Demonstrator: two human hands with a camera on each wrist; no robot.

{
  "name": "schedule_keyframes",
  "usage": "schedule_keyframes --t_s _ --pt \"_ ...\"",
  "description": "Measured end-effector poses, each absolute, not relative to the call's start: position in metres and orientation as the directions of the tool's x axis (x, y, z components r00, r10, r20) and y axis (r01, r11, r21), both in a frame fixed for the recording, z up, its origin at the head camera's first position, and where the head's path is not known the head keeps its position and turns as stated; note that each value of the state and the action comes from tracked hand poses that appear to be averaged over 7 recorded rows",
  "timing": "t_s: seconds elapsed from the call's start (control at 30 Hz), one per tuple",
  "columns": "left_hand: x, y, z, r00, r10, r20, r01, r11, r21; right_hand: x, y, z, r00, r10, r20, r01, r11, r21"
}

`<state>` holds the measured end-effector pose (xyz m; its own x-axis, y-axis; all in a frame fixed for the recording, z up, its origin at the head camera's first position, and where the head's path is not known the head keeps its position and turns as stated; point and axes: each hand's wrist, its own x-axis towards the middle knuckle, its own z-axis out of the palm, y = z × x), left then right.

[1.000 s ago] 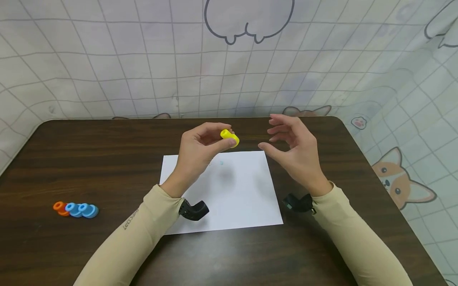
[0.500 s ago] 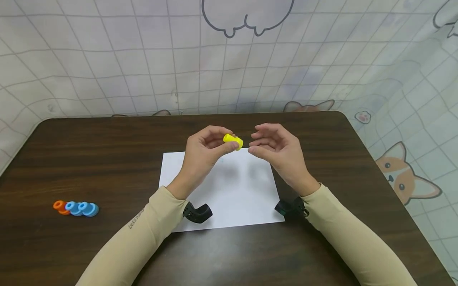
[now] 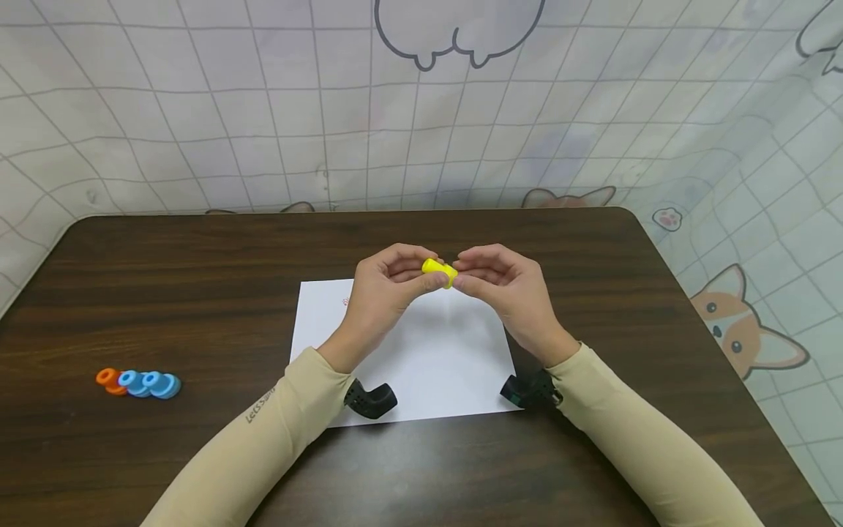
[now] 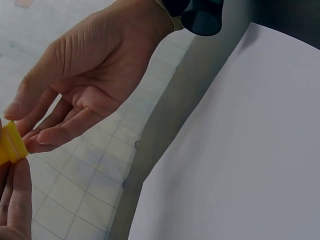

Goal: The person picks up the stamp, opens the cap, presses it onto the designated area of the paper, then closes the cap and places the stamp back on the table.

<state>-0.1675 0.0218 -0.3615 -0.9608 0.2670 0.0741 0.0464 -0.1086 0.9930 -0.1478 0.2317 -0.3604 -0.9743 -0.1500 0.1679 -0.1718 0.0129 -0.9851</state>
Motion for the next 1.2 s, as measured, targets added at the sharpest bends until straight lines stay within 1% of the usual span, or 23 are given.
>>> schedule_keyframes --t_s 0.2,0.4,0.57,0.73,1.2 --pt "-0.166 0.022 -0.362 -0.965 0.253 0.068 0.042 -0.107 0.993 -0.146 0.229 -0.363 -0.978 -0.168 0.127 -0.137 0.049 -0.989" --pt "-0.167 0.020 -0.360 -0.965 0.259 0.046 0.015 -0.119 0.993 -0.146 0.227 -0.362 -0.979 -0.143 0.146 -0.155 0.053 -0.987" --pt "-0.169 0.020 -0.361 -0.965 0.261 0.008 -0.026 -0.130 0.991 -0.146 0.226 -0.363 -0.983 -0.132 0.125 -0.124 -0.020 -0.992" --pt "-0.169 0.021 -0.361 -0.966 0.260 0.011 -0.030 -0.155 0.987 -0.145 0.223 -0.364 -0.986 -0.126 0.110 -0.099 -0.092 -0.991" --pt "-0.167 0.026 -0.366 -0.971 0.240 0.005 -0.040 -0.183 0.982 -0.144 0.219 -0.371 -0.987 -0.045 0.156 -0.150 -0.100 -0.984"
